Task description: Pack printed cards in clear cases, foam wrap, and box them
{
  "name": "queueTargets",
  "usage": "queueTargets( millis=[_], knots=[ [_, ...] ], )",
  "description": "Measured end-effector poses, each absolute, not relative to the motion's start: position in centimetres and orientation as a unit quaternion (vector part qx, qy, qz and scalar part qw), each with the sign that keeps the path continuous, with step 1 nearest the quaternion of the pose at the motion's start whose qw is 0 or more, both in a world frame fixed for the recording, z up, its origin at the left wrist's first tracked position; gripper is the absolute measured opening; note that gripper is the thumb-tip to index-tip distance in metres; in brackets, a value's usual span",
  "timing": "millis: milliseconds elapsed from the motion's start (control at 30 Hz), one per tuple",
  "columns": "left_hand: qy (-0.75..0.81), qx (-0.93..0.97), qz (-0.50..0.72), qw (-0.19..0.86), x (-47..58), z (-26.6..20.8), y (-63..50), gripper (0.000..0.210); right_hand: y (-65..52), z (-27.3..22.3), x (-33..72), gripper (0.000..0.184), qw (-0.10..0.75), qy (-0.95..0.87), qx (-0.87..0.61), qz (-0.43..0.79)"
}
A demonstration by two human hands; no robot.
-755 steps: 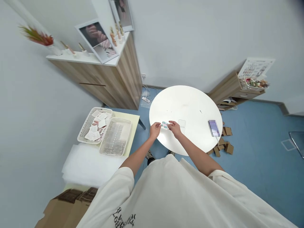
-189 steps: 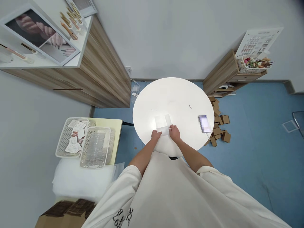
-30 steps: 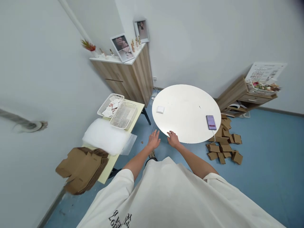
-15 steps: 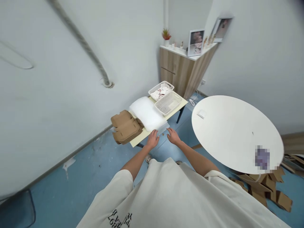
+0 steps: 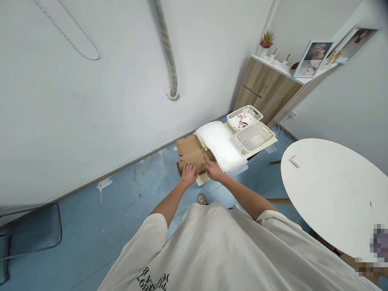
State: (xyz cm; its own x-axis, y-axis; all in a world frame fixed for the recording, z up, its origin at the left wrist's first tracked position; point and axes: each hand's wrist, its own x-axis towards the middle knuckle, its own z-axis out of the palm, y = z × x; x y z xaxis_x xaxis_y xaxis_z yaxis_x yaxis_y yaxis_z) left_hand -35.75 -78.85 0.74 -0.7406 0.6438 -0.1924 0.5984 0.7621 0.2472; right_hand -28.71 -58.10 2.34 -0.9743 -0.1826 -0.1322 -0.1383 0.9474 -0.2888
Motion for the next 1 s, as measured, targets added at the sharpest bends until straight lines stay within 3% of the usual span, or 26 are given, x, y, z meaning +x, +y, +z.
queueTargets(
  millis=[367, 700, 1000],
  knots=[
    [0.928, 0.297, 0.138, 0.175, -38.2, -0.8, -82.1, 0.039, -56.9, 0.9, -33.4, 0.055, 0.169, 0.981, -0.039, -0.085],
    [0.931, 0.248, 0.175, 0.204, -38.9, -1.0, -81.8, 0.039, -56.9, 0.6, -33.9, 0.049, 0.176, 0.979, -0.02, -0.097],
    [0.937, 0.305, 0.101, 0.139, -37.5, -0.2, -81.2, 0.027, -57.5, 0.2, -33.8, 0.043, 0.143, 0.987, -0.013, -0.072]
  ],
)
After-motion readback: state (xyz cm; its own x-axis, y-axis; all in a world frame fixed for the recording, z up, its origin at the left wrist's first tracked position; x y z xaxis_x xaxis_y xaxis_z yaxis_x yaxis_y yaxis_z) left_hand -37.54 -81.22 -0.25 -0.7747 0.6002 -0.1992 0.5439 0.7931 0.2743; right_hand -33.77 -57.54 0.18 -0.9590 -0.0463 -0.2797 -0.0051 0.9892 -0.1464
